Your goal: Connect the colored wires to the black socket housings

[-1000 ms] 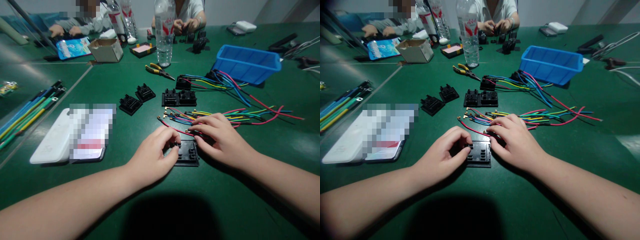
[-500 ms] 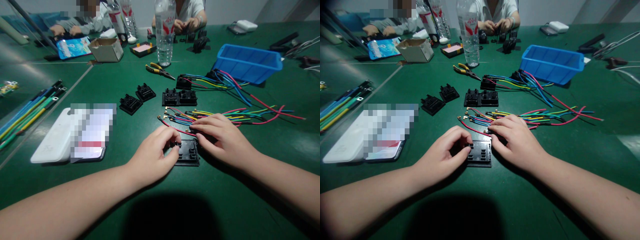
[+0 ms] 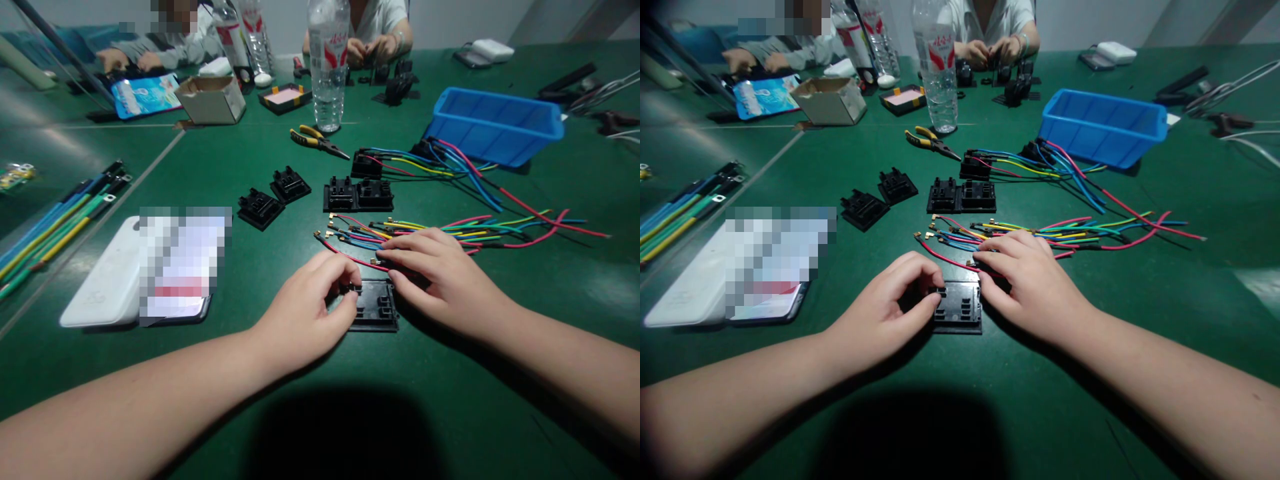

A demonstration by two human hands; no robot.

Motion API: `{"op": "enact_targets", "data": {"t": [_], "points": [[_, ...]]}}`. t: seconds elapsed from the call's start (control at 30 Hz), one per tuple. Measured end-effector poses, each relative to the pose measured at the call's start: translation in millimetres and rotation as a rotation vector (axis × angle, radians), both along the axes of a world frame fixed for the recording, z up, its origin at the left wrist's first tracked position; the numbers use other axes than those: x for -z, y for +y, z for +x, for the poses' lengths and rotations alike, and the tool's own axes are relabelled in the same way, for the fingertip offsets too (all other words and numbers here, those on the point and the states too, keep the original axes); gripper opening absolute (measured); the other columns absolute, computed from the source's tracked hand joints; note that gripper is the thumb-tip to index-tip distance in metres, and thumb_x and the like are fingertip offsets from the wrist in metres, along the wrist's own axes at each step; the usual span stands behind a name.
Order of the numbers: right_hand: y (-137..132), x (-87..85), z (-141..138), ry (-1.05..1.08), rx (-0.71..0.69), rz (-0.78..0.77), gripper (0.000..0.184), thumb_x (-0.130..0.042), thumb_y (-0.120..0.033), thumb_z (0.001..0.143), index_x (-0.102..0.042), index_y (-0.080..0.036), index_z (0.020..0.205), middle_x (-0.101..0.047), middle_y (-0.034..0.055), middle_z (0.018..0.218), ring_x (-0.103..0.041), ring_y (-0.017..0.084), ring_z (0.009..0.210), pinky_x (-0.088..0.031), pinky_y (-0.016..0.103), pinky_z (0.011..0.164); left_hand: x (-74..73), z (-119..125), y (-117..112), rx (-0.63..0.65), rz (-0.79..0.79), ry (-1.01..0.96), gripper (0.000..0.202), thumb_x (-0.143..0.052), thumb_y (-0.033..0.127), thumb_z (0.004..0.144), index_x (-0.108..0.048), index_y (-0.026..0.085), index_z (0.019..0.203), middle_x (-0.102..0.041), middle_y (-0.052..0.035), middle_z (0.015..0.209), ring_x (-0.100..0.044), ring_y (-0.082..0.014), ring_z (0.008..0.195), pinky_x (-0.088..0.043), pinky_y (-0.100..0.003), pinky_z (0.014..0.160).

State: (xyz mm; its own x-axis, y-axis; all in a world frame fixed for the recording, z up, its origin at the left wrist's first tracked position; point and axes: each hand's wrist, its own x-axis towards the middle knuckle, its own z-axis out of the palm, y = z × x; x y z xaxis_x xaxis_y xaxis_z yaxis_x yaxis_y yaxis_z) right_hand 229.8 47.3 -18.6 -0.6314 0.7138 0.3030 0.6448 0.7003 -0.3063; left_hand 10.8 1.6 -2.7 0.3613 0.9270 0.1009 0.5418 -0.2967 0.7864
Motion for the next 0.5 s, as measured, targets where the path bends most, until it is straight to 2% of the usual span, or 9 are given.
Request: {"op": "enact_targets", "data": {"t": [0.27, 0.5], "points": [[1.2, 0.0, 0.9, 0.023, -0.015, 0.027, 0.029, -0.046, -0.019, 0.095, -0.070, -0.013, 0.111, -0.069, 0.0114, 0.115, -0.059, 0.028, 0.108, -0.044, 0.049, 0.093, 0.4, -1.1, 0.4, 0.003, -0.006, 0.000, 0.009, -0.053, 0.008, 0.083, -0.054, 0.016, 0.088, -0.053, -0.0001, 0.087, -0.051, -0.0130, 0.081, -0.041, -0.025, 0.072], [-1.8, -1.5, 0.0, 0.024, 0.006, 0.049, 0.029, -0.050, -0.023, 0.093, -0.070, -0.014, 0.112, -0.069, 0.0134, 0.119, -0.061, 0.030, 0.112, -0.045, 0.050, 0.093, 0.5, -1.0, -0.1, 0.001, -0.001, -0.001, 0.010, -0.053, 0.009, 0.083, -0.054, 0.017, 0.089, -0.053, 0.0005, 0.087, -0.051, -0.0127, 0.080, -0.041, -0.025, 0.072]]}}
